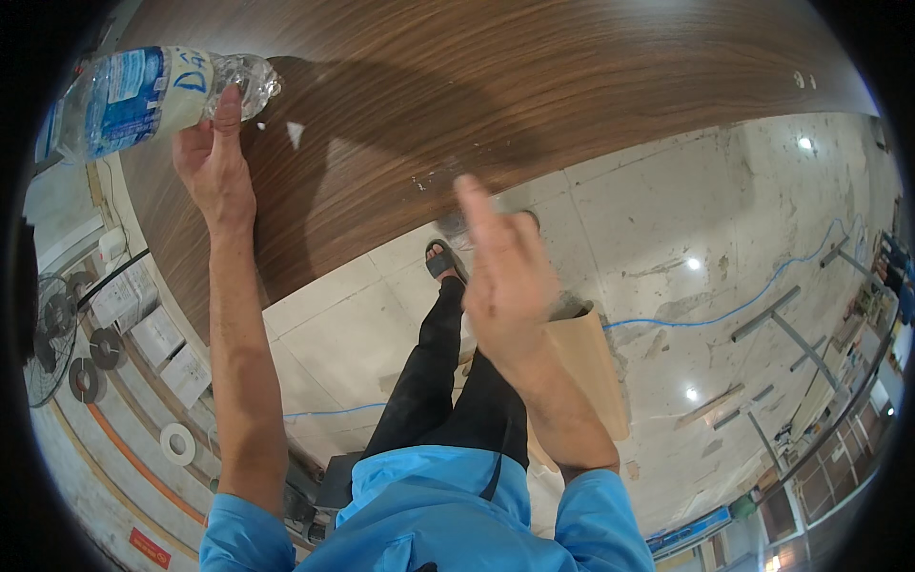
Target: The person pours water from a plastic bottle onto a wooden surface and wipes it with a white cloth. They repeat this process across different areas of the surface.
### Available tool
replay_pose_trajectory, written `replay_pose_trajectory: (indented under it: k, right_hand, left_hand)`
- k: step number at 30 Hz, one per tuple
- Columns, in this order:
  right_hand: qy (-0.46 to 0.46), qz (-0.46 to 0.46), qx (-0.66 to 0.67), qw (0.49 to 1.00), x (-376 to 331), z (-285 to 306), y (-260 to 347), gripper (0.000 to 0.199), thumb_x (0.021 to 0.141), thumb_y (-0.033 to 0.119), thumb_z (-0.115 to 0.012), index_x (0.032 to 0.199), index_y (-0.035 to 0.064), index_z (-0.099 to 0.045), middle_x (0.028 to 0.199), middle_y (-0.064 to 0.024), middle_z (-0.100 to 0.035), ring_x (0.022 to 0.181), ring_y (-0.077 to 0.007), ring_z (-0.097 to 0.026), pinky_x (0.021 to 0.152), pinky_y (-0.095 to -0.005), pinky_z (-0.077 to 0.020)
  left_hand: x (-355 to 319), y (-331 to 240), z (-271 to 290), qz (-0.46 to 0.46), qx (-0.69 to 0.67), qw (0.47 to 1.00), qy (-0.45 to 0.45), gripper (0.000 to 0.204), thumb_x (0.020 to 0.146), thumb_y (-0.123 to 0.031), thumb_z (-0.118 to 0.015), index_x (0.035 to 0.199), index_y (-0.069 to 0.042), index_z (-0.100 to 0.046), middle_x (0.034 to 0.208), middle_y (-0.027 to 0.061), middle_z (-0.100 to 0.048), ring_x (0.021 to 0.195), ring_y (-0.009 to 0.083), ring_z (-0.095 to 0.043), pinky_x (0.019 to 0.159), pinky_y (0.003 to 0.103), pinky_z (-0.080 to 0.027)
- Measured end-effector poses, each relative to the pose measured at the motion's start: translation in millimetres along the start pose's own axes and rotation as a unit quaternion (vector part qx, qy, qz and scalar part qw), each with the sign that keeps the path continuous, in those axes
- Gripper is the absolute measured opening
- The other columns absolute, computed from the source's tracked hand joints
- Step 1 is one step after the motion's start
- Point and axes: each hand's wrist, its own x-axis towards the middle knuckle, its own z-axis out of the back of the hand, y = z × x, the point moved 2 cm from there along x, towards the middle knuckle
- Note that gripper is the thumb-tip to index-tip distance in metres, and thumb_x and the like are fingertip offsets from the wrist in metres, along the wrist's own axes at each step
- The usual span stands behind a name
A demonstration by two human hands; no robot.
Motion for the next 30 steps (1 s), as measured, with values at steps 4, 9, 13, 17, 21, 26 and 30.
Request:
replay_pose_trajectory:
  k: [4,9,13,17,21,26,30]
  right_hand:
    - [-0.011,0.003,-0.037,0.999,-2.3,-5.2,3.9,0.053,0.088,-0.016,-0.057,0.137,0.0028,-0.067,0.090,-0.0112,-0.069,0.070,-0.0175,-0.062,0.066,-0.0297,-0.0521]
    - [0.054,-0.036,0.111,0.992,-3.6,-2.2,16.0,0.037,0.101,-0.002,-0.056,0.137,0.0016,-0.064,0.087,-0.0107,-0.068,0.064,-0.0140,-0.058,0.060,-0.0268,-0.0490]
    - [-0.042,-0.252,0.312,0.915,6.2,31.1,1.8,0.026,0.108,0.011,-0.055,0.131,0.0008,-0.061,0.088,-0.0069,-0.068,0.068,-0.0092,-0.057,0.057,-0.0205,-0.0432]
    - [-0.094,-0.224,0.255,0.936,63.2,67.9,-19.6,0.023,0.106,0.016,-0.061,0.120,-0.0011,-0.067,0.090,-0.0045,-0.067,0.074,-0.0074,-0.057,0.061,-0.0229,-0.0435]
    - [-0.118,-0.105,0.069,0.985,174.6,76.6,-32.7,0.022,0.102,0.017,-0.067,0.113,-0.0016,-0.073,0.092,0.0000,-0.064,0.077,-0.0084,-0.052,0.071,-0.0246,-0.0435]
    - [-0.135,-0.024,-0.406,0.904,281.9,69.5,-35.9,0.036,0.092,0.027,-0.076,0.118,0.0029,-0.073,0.114,-0.0098,-0.071,0.111,-0.0261,-0.061,0.097,-0.0402,-0.0487]
    - [-0.073,0.231,-0.234,0.942,325.1,10.0,-20.8,0.052,0.086,0.031,-0.076,0.130,0.0043,-0.067,0.144,-0.0189,-0.055,0.141,-0.0374,-0.044,0.115,-0.0490,-0.0396]
  left_hand:
    - [-0.3,-1.8,1.0,0.008,0.008,1.000,0.000,0.048,0.096,-0.023,-0.079,0.134,0.000,-0.060,0.128,0.0079,-0.066,0.116,0.0156,-0.060,0.103,0.031,-0.046]
    - [-0.6,0.0,2.4,0.011,0.006,1.000,0.010,0.048,0.097,-0.021,-0.078,0.135,0.001,-0.059,0.129,0.0080,-0.065,0.117,0.0160,-0.059,0.105,0.032,-0.045]
    - [-0.6,2.7,5.7,0.007,0.029,1.000,0.003,0.044,0.097,-0.016,-0.077,0.134,0.001,-0.059,0.130,0.0085,-0.065,0.118,0.0173,-0.059,0.106,0.034,-0.044]
    - [2.9,8.2,8.0,0.033,0.010,0.999,-0.006,0.043,0.097,-0.010,-0.075,0.135,0.001,-0.058,0.131,0.0090,-0.064,0.120,0.0181,-0.059,0.109,0.035,-0.042]
    - [0.0,10.3,8.6,0.045,0.011,0.999,-0.020,0.051,0.095,-0.011,-0.077,0.139,0.002,-0.055,0.136,0.0102,-0.061,0.127,0.0200,-0.056,0.114,0.037,-0.039]
    - [-6.0,10.6,10.4,0.031,0.042,0.998,-0.039,0.057,0.094,-0.013,-0.078,0.143,0.000,-0.053,0.139,0.0113,-0.057,0.126,0.0218,-0.055,0.110,0.038,-0.042]
    - [-4.8,24.9,10.7,0.088,-0.045,0.995,0.004,0.057,0.096,-0.016,-0.077,0.144,0.001,-0.052,0.137,0.0112,-0.060,0.123,0.0223,-0.057,0.109,0.037,-0.043]
